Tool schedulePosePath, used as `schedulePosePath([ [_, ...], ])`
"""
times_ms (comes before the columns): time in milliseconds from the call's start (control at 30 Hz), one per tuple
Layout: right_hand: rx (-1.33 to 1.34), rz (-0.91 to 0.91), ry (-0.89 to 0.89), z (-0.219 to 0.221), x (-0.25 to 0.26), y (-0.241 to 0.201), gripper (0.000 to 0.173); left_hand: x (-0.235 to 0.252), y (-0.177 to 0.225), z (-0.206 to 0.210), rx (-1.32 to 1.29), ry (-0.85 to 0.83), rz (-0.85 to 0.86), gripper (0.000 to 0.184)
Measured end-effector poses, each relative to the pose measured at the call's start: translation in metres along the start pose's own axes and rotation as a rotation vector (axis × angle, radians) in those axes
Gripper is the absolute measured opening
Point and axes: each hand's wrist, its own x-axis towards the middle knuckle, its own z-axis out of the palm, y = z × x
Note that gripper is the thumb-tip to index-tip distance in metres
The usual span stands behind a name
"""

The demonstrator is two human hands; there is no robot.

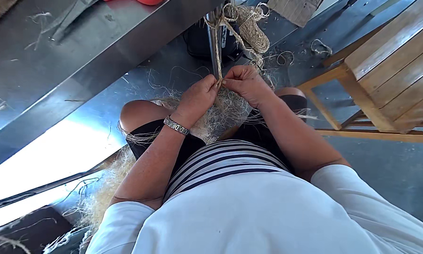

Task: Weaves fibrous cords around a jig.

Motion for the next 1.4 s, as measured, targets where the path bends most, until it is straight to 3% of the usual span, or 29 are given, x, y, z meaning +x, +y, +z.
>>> schedulePosePath([
  [167, -0.329, -0.111, 0.064, 0.008, -0.003, -0.008, 0.012, -0.018, 0.025, -0.02, 0.243, 0.056, -0.052, 0.033],
  [333, -0.523, -0.153, 0.189, 0.026, -0.011, -0.014, 0.016, -0.014, 0.006, 0.009, -0.147, 0.156, 0.072, 0.026],
  [400, -0.493, -0.111, 0.184, 0.026, -0.012, -0.012, 0.016, -0.012, -0.002, 0.022, -0.287, 0.15, 0.055, 0.025],
  [467, -0.437, -0.063, 0.152, 0.024, -0.013, -0.012, 0.016, -0.011, -0.005, 0.03, -0.267, 0.146, 0.001, 0.027],
  [633, 0.024, 0.077, 0.126, 0.025, -0.016, -0.003, 0.018, -0.024, 0.01, 0.033, 0.237, 0.319, 0.061, 0.03],
  [700, 0.118, 0.135, 0.137, 0.028, -0.018, -0.002, 0.012, -0.024, 0.01, 0.036, 0.326, 0.341, 0.101, 0.029],
  [800, 0.247, 0.219, 0.105, 0.024, -0.018, -0.004, 0.013, -0.023, 0.007, 0.024, -0.009, 0.215, 0.048, 0.025],
  [900, 0.344, 0.267, 0.001, 0.014, -0.018, -0.006, 0.02, -0.032, -0.006, -0.008, -0.807, 0.107, -0.052, 0.026],
  [933, 0.347, 0.27, -0.017, 0.01, -0.019, -0.006, 0.02, -0.041, -0.014, -0.022, -1.011, 0.057, -0.007, 0.031],
  [1000, 0.331, 0.256, -0.031, 0.002, -0.02, -0.008, 0.019, -0.07, -0.023, -0.053, -1.102, -0.012, 0.128, 0.035],
  [1067, 0.282, 0.228, -0.045, -0.004, -0.021, -0.01, 0.019, -0.112, -0.026, -0.08, -0.948, 0.075, 0.177, 0.032],
  [1200, 0.19, 0.191, -0.074, -0.009, -0.02, -0.013, 0.02, -0.206, -0.065, -0.135, -0.547, 0.308, 0.008, 0.022],
  [1300, 0.078, 0.158, -0.077, -0.005, -0.019, -0.019, 0.018, -0.254, -0.101, -0.158, -0.059, 0.515, -0.323, 0.021],
  [1400, -0.02, 0.133, -0.064, -0.005, -0.018, -0.021, 0.019, -0.276, -0.115, -0.177, 0.49, 0.532, -0.745, 0.047],
])
